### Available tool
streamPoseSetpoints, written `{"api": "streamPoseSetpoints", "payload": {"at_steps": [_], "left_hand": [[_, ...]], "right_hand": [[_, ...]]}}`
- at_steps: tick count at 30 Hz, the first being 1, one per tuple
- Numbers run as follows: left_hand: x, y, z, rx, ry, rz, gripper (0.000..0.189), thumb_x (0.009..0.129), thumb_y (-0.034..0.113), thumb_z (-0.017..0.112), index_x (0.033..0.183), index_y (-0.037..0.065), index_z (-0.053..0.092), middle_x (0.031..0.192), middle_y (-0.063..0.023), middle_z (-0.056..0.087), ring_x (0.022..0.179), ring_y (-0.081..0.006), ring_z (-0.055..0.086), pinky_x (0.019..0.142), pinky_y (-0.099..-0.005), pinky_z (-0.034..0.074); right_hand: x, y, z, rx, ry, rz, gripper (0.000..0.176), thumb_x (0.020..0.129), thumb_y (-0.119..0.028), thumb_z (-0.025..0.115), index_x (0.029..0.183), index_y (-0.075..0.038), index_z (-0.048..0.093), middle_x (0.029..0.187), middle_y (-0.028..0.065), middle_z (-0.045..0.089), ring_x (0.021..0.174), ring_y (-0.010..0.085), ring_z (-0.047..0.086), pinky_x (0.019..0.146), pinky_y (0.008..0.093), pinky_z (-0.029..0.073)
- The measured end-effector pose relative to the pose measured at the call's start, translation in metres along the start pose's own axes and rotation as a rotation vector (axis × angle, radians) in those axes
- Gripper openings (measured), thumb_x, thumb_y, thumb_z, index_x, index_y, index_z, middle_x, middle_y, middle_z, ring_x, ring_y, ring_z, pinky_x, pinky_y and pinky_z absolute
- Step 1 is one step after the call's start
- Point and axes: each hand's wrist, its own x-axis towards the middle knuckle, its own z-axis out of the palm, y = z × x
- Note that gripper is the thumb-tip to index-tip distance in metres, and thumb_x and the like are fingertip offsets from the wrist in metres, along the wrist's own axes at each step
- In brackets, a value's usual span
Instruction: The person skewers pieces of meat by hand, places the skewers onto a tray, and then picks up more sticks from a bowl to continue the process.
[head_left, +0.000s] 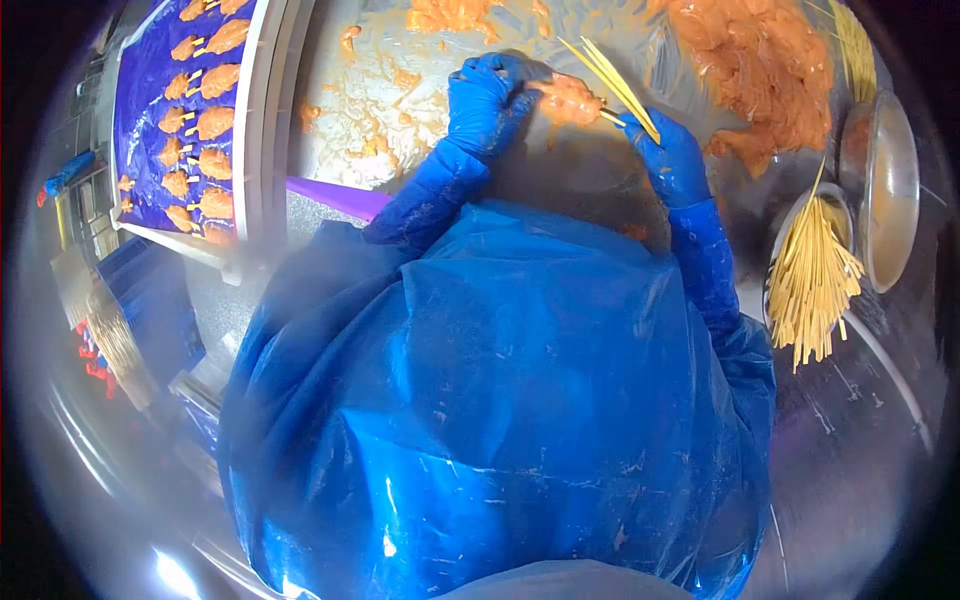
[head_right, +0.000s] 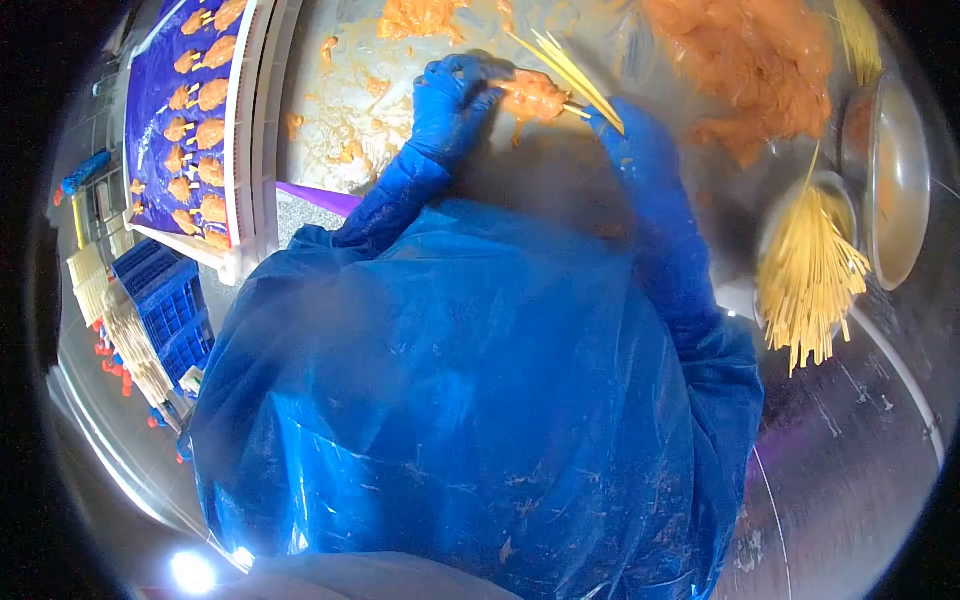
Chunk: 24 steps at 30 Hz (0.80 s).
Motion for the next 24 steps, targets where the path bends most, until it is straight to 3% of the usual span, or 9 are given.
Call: {"api": "streamPoseSetpoints", "payload": {"at_steps": [2,4,5,7,8,18,20,23,24], "left_hand": [[0.004,0.001,0.0,-0.112,0.03,-0.004,0.037,0.078,0.027,0.07,0.114,0.02,0.07,0.109,-0.0105,0.064,0.102,-0.0355,0.057,0.09,-0.0508,0.044],[0.007,0.008,0.001,-0.171,0.117,0.123,0.056,0.081,0.027,0.067,0.134,0.014,0.055,0.127,-0.0167,0.057,0.119,-0.0397,0.051,0.104,-0.0532,0.036],[0.003,0.019,0.004,-0.173,0.115,0.124,0.056,0.081,0.027,0.067,0.134,0.014,0.055,0.127,-0.0167,0.057,0.119,-0.0397,0.051,0.104,-0.0532,0.036],[-0.006,0.045,0.014,0.199,-0.137,0.228,0.072,0.082,0.032,0.067,0.144,0.007,0.041,0.143,-0.0211,0.044,0.134,-0.0399,0.039,0.114,-0.0519,0.026],[-0.007,0.047,0.019,0.15,-0.214,0.208,0.083,0.08,0.037,0.069,0.148,0.006,0.033,0.15,-0.0213,0.035,0.141,-0.0384,0.03,0.117,-0.0499,0.019],[-0.013,0.061,0.037,0.083,-0.245,0.268,0.078,0.081,0.034,0.064,0.147,0.005,0.034,0.15,-0.0206,0.035,0.141,-0.0376,0.03,0.117,-0.0512,0.019],[-0.014,0.061,0.043,0.193,-0.286,0.381,0.087,0.08,0.048,0.067,0.146,0.003,0.035,0.15,-0.0236,0.034,0.141,-0.0389,0.029,0.118,-0.0513,0.016],[-0.015,0.064,0.058,0.232,-0.27,0.42,0.083,0.082,0.048,0.065,0.145,0.002,0.036,0.149,-0.0245,0.035,0.14,-0.0396,0.031,0.118,-0.0521,0.017],[-0.016,0.065,0.063,0.235,-0.267,0.42,0.083,0.082,0.048,0.065,0.145,0.002,0.036,0.149,-0.0245,0.035,0.14,-0.0396,0.031,0.118,-0.0521,0.017]], "right_hand": [[-0.006,0.011,0.001,0.101,0.002,-0.013,0.021,0.093,-0.019,0.063,0.104,-0.002,0.068,0.085,0.0032,0.065,0.079,0.0121,0.058,0.074,0.029,0.048],[-0.012,0.02,0.0,0.281,0.013,0.036,0.017,0.092,-0.017,0.063,0.1,-0.002,0.067,0.084,-0.0009,0.061,0.078,0.0092,0.055,0.072,0.0263,0.046],[-0.013,0.022,-0.001,0.28,0.015,0.038,0.017,0.092,-0.017,0.063,0.1,-0.002,0.067,0.084,-0.0009,0.061,0.078,0.0092,0.055,0.072,0.0263,0.046],[-0.015,0.024,-0.003,0.273,-0.007,0.082,0.015,0.091,-0.017,0.064,0.096,-0.002,0.066,0.081,-0.0015,0.059,0.076,0.008,0.053,0.07,0.0257,0.045],[-0.016,0.022,-0.002,0.272,-0.004,0.082,0.015,0.091,-0.017,0.064,0.096,-0.002,0.066,0.081,-0.0015,0.059,0.076,0.008,0.053,0.07,0.0257,0.045],[-0.012,0.015,0.005,0.084,0.059,0.061,0.021,0.089,-0.022,0.065,0.093,-0.002,0.065,0.075,0.0037,0.061,0.069,0.0109,0.054,0.064,0.0306,0.046],[-0.01,0.015,0.005,0.043,0.075,0.038,0.022,0.089,-0.023,0.065,0.093,-0.001,0.065,0.074,0.0052,0.062,0.069,0.0116,0.054,0.064,0.0315,0.047],[-0.008,0.017,0.007,0.05,0.072,0.032,0.023,0.088,-0.023,0.066,0.097,-0.001,0.066,0.077,0.0075,0.064,0.071,0.0125,0.057,0.065,0.0323,0.048],[-0.007,0.017,0.007,0.064,0.055,0.043,0.024,0.087,-0.022,0.067,0.097,-0.001,0.065,0.08,0.0122,0.065,0.073,0.0194,0.059,0.069,0.0365,0.048]]}}
